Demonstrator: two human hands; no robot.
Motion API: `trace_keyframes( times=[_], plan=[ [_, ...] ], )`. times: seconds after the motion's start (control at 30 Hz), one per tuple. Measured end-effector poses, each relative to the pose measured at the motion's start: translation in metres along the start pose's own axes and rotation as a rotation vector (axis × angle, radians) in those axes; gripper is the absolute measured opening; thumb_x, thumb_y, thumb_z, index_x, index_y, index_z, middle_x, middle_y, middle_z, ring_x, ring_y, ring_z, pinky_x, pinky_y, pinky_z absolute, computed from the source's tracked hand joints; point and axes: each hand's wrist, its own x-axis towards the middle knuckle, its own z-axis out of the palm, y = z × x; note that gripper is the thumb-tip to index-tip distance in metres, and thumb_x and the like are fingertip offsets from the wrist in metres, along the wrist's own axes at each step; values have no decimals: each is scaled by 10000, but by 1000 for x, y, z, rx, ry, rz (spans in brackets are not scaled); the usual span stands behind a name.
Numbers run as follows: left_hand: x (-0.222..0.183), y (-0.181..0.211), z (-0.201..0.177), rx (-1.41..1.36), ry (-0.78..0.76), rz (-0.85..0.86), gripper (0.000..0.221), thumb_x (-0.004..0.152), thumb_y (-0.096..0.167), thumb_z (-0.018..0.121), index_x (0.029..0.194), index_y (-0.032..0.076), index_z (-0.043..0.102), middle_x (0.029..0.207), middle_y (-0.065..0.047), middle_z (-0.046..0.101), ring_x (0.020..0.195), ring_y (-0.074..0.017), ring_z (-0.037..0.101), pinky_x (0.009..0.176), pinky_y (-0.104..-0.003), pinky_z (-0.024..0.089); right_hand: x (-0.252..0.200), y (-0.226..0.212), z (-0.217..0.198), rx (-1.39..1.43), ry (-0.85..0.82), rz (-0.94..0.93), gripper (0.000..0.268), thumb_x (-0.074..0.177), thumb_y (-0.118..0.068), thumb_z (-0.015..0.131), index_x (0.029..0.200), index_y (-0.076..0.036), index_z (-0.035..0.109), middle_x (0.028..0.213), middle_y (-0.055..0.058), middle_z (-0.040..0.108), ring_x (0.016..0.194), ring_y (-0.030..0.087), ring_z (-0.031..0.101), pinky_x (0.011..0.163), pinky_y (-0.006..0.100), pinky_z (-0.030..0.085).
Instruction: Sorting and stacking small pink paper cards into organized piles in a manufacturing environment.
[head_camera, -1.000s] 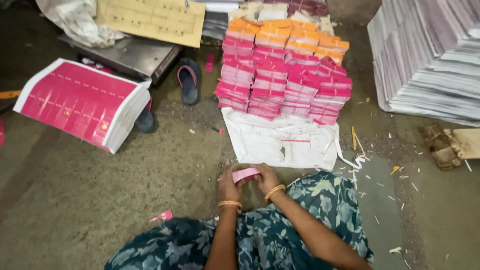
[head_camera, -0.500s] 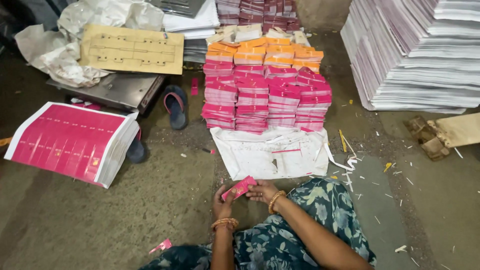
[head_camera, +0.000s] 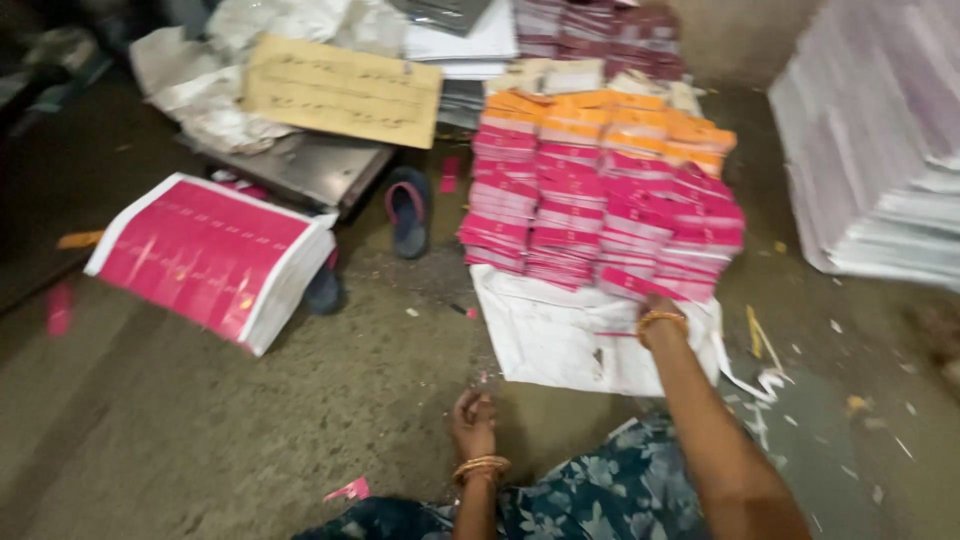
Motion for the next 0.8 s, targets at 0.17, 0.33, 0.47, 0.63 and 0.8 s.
trace_keyframes(
  times=[0.17, 0.33, 0.47, 0.63, 0.8],
  plan=[
    [-3, 8, 11, 18, 80, -31, 380, 921, 46, 718, 1280, 79, 596, 945, -82, 725, 721, -132, 596, 596, -256, 484, -8, 23, 70, -413, -228, -45, 296, 974, -282, 635, 1180, -90, 542, 904, 141, 583, 772, 259, 544, 618, 392, 405],
    [93, 88, 2, -193, 93, 94, 293, 985, 52, 611, 1277, 70, 594, 1023, -31, 635, 876, -122, 641, 757, -275, 562, 124, -4, 46, -816, -447, -105, 529, 1011, -340, 534, 1474, -88, 491, 1160, 245, 625, 1039, 380, 638, 804, 462, 510],
    [179, 189, -38, -426, 160, 190, 143, 976, 143, 544, 1105, 122, 602, 981, -1, 684, 849, -114, 681, 741, -288, 582, 62, -7, 73, -1228, -166, -264, 721, 914, -486, 765, 1515, -204, 486, 1204, 72, 687, 1014, 196, 678, 859, 323, 558],
    [126, 293, -98, -241, 183, 175, 178, 1029, 257, 611, 926, 127, 547, 756, 15, 555, 591, -88, 508, 500, -278, 401, -30, 9, 95, -767, -94, -689, 383, 1025, -245, 704, 1335, -53, 584, 1061, 151, 670, 908, 254, 655, 776, 370, 522],
    [84, 222, -95, -520, 116, -80, 271, 986, 364, 566, 1054, 106, 609, 828, -15, 678, 669, -118, 640, 578, -277, 497, -194, 101, 230, -897, -336, -499, 259, 991, -359, 681, 948, -104, 707, 790, 45, 584, 686, 200, 509, 571, 448, 427]
  ],
)
